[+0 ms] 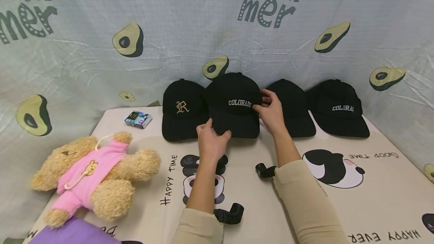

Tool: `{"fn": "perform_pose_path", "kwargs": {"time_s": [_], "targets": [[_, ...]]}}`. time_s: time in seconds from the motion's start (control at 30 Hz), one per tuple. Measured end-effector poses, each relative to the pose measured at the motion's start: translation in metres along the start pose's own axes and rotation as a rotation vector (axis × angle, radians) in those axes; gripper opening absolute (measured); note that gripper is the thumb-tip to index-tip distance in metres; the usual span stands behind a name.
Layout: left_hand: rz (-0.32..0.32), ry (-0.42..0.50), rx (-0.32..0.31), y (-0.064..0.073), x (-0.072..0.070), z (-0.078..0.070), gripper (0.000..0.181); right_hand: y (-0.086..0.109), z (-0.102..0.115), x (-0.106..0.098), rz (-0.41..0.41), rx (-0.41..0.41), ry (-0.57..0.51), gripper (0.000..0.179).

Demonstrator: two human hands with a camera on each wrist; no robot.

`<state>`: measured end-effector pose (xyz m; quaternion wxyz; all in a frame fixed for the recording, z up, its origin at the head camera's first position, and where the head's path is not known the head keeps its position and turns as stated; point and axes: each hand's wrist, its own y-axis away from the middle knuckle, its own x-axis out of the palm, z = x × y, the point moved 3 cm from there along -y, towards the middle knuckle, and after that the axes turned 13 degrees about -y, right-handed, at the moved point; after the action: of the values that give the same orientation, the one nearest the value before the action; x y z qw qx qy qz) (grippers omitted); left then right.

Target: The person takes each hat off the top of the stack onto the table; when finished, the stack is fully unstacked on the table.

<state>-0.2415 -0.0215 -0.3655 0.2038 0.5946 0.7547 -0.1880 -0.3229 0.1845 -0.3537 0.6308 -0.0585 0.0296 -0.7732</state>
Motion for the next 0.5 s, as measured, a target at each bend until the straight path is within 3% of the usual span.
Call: {"fn": "perform_pose_path", "kwargs": {"time_s": [0.33,0.5], "targets": [[0.125,-0.069,0.059,-0.003,0.017,0.007,0.08,-0.005,-0.008,-0.017,0.0,0.067,0.058,0.068],[0.144,-0.119,0.076,-0.004,0.019,0.01,0.075,-0.008,-0.011,-0.018,0.015,0.088,0.093,0.067]]}}
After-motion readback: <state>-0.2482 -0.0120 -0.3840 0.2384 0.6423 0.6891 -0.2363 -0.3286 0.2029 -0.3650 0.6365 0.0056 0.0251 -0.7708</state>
